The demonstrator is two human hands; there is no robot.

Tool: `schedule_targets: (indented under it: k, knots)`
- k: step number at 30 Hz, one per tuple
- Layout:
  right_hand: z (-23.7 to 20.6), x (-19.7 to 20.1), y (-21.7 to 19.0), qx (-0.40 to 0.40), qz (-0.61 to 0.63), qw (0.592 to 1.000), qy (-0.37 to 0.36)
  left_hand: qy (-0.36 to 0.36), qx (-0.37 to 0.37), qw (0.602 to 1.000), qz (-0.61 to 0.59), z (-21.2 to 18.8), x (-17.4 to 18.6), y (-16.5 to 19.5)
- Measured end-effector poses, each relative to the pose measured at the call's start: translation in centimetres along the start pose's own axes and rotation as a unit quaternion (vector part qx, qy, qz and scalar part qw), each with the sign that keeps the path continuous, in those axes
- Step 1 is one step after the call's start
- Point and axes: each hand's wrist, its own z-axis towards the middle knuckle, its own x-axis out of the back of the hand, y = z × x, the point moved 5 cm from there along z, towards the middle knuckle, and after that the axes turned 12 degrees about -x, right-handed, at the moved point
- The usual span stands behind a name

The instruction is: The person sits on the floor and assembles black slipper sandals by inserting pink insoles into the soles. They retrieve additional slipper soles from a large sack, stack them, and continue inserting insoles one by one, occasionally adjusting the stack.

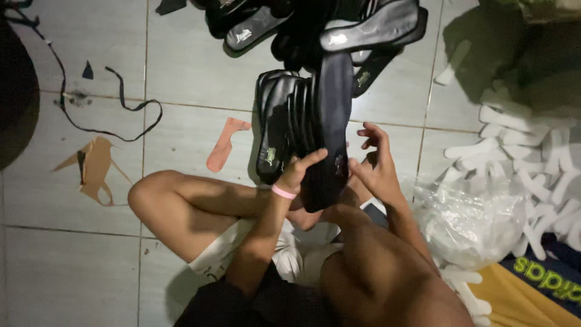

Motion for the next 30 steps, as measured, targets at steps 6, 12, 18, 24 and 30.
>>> schedule_targets:
  k: [6, 12, 18, 24, 30]
  knots:
    - [2.7, -2.6, 4.3, -0.111, 0.144, 0.983, 0.019, -0.021, -0.014, 0.997, 0.074, -1.1, 2.4, 0.2]
    - [2.6, -3.0, 5.0, -0.126, 0.157, 0.979, 0.042, -0.033, -0.028, 0.992, 0.119, -1.5, 3.6, 0.2]
    - [3.4, -2.3, 8.1, -0.178, 0.340, 0.923, 0.036, 0.121, 0.009, 0.986, 0.111, -3.9, 7.9, 2.3]
    - [6.5, -5.6, 9.6, -0.213, 0.311, 0.926, -0.021, 0.240, -0.071, 0.960, 0.130, -8.0, 12.3, 10.7]
    - [7.7, -6.6, 3.0, -0.101, -0.017, 0.995, -0.016, 0.158, -0.019, 0.983, 0.096, -6.4, 8.6, 9.2]
